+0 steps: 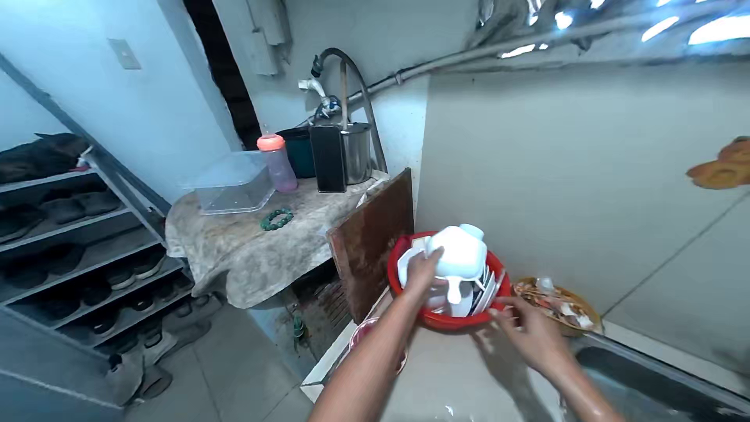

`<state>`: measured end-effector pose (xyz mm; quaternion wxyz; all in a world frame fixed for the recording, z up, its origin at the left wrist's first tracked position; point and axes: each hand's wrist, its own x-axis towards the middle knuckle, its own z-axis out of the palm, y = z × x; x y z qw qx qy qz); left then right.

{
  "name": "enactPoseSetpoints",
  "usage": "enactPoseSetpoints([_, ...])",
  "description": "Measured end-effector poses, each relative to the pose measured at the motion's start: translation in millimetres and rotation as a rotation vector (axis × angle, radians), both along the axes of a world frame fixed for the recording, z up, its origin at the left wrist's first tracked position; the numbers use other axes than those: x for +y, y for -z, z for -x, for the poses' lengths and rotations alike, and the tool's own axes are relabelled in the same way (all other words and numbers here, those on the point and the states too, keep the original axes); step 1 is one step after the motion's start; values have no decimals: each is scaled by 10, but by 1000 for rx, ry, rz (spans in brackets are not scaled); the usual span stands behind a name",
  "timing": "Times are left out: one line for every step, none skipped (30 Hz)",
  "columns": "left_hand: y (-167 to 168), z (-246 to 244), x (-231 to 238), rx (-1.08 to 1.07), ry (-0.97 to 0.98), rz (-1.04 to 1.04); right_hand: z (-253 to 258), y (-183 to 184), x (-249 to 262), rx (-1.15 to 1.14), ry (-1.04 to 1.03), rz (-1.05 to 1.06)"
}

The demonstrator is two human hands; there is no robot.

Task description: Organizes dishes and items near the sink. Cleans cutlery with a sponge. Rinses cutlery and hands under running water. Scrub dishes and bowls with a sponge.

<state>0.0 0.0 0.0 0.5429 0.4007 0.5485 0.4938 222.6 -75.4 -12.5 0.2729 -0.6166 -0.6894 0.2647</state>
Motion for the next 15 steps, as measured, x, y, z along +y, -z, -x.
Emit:
enactPoseSetpoints([25, 132, -8, -62, -70, 39, 264, 43, 18, 21, -35, 42])
enactPoseSetpoints([60, 246, -8, -115, -133, 73, 497, 74, 59, 39, -58, 83])
enactPoseSetpoints([115, 353, 0, -153, -185, 98, 697, 101, 119, 61, -74, 129])
enactPoseSetpoints([178, 434, 17, -165, -227, 114, 861, 118, 186, 95, -82, 179])
enactPoseSetpoints([222, 486, 33, -163, -258, 128, 992, 135, 255, 137, -78, 217])
enactPoseSetpoints([245, 517, 45, -162, -279, 141, 1106, 146, 315, 184, -60, 244])
enactPoseSetpoints([264, 528, 57, -168, -301, 146, 1204, 144, 360, 223, -34, 260])
enactPoseSetpoints([286, 523, 72, -190, -321, 141, 1286, 139, 393, 250, 0, 258])
enactPoseSetpoints([305, 512, 88, -221, -331, 133, 1351, 130, 414, 267, 32, 246])
enactPoseSetpoints([327, 501, 105, -252, -341, 130, 1404, 122, 429, 273, 61, 229])
enactPoseSetpoints([350, 492, 120, -273, -355, 132, 1442, 132, 444, 272, 87, 206])
enactPoseSetpoints([369, 488, 129, -272, -358, 136, 1464, 150, 453, 269, 106, 175])
enactPoseSetpoints([384, 491, 134, -246, -343, 141, 1472, 172, 455, 261, 120, 138])
enactPoseSetpoints([379, 505, 126, -199, -311, 148, 1472, 182, 445, 246, 130, 100])
enactPoseSetpoints([366, 521, 117, -136, -280, 144, 1476, 170, 417, 232, 141, 64])
